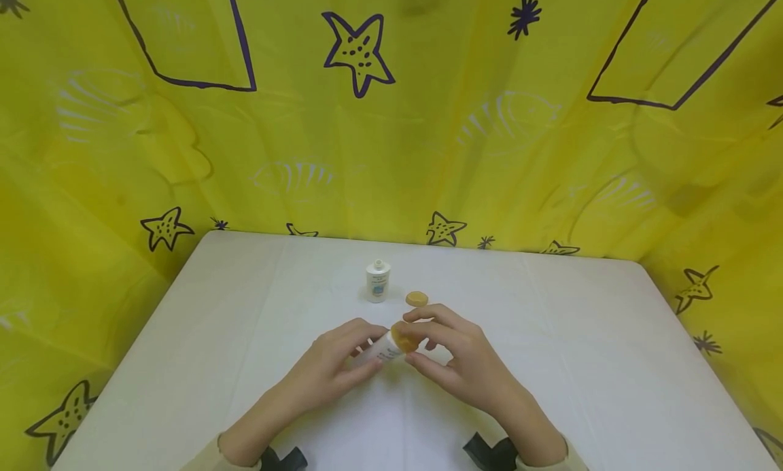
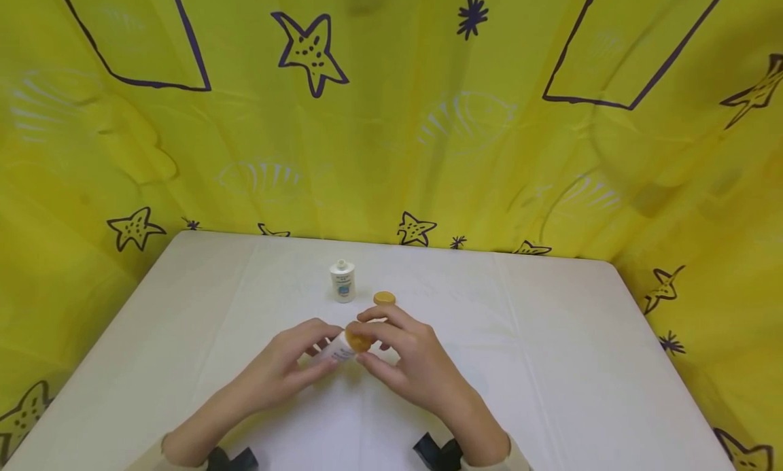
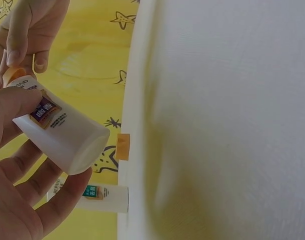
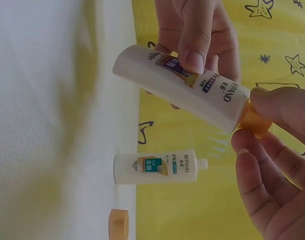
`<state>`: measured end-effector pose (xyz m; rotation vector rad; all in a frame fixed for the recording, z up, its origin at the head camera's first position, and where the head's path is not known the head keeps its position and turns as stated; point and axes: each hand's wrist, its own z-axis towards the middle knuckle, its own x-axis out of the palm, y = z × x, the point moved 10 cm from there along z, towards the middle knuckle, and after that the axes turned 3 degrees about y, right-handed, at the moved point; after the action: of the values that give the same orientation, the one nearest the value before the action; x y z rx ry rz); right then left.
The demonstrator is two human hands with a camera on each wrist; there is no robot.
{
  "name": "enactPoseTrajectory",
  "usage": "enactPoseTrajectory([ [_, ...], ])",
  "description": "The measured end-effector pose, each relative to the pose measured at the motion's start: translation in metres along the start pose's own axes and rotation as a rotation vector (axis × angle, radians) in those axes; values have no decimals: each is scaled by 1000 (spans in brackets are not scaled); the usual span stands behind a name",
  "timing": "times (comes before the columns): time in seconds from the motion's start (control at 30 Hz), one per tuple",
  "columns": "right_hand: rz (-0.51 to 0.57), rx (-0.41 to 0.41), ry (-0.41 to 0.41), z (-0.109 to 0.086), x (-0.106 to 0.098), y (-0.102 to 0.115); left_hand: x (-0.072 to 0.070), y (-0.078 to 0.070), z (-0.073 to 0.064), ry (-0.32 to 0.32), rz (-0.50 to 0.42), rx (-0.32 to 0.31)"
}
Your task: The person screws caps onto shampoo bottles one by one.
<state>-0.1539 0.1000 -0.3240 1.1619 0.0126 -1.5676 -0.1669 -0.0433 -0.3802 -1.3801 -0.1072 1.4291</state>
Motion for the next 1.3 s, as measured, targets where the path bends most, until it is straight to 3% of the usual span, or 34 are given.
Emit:
enactPoseTrajectory([
  [0.67, -30, -56, -15, -1, -4, 2, 1, -5, -1, 3, -33, 39],
  [1.3, 6, -4, 10, -1, 0, -2, 1, -12, -1, -7, 25, 70],
])
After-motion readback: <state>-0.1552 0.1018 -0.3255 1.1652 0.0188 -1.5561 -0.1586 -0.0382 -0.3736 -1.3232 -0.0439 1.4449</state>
